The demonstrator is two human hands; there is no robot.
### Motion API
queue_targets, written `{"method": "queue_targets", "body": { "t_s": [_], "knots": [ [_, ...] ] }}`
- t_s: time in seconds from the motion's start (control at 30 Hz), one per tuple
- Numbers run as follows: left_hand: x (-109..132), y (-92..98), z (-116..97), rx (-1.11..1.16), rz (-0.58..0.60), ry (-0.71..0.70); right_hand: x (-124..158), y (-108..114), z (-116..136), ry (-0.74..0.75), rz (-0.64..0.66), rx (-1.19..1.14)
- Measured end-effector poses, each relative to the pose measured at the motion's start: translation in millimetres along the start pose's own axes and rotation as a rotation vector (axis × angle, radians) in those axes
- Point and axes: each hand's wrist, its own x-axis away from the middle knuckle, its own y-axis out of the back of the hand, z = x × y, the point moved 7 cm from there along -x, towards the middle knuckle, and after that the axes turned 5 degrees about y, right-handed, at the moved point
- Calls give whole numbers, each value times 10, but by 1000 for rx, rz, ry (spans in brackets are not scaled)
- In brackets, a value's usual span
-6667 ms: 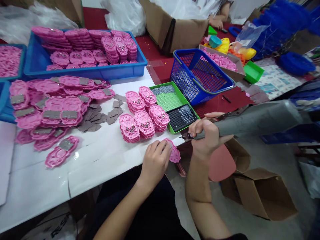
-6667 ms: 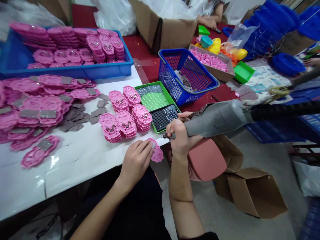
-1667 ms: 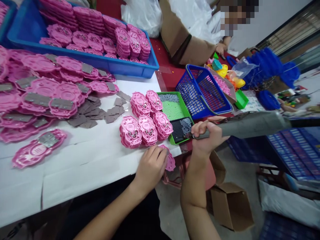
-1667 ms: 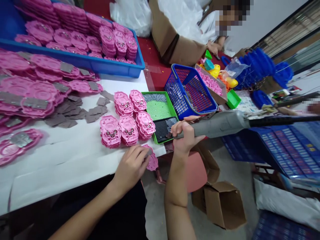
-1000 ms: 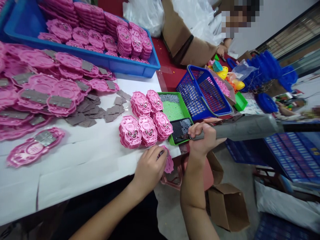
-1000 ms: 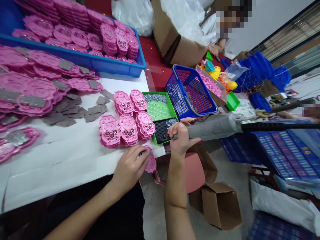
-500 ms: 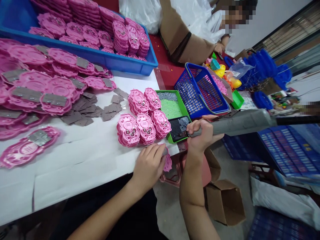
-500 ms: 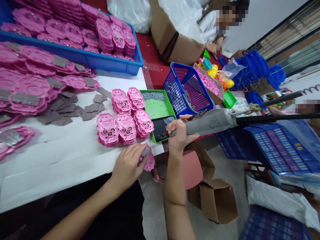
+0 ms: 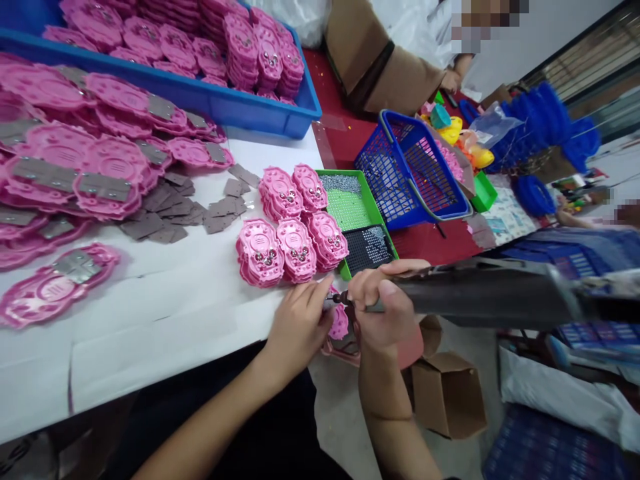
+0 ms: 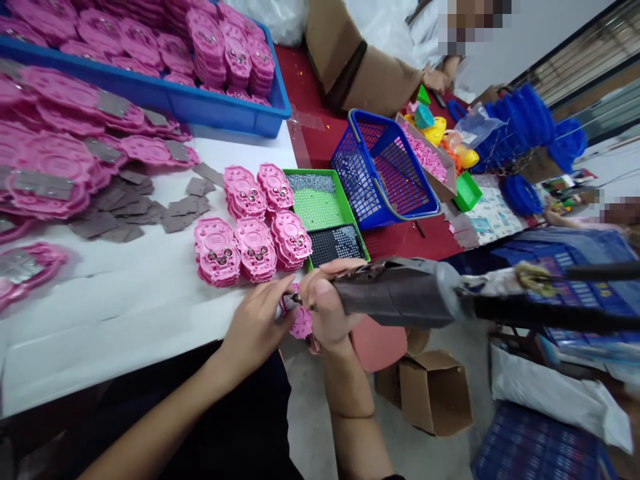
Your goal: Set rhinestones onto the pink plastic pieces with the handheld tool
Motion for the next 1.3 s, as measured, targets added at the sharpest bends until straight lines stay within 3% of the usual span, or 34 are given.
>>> {"method": "queue_targets", "body": {
  "t_s": [0.57, 0.87, 1.07, 1.17, 1.3],
  "knots": [
    [-3, -10, 27, 37, 44, -3, 20, -26, -146, -53, 88, 0],
    [-14, -29, 52, 121, 65, 36, 92, 73, -391, -127, 133, 75],
    [-14, -50, 61, 83, 74, 42, 11, -99, -319, -143, 235, -58],
    [-21, -18, 40, 61, 47, 22, -99, -75, -141, -105, 186, -99],
    [-24, 10, -33, 55, 40, -68, -336, 232, 152, 80, -52, -81]
  ]
}}
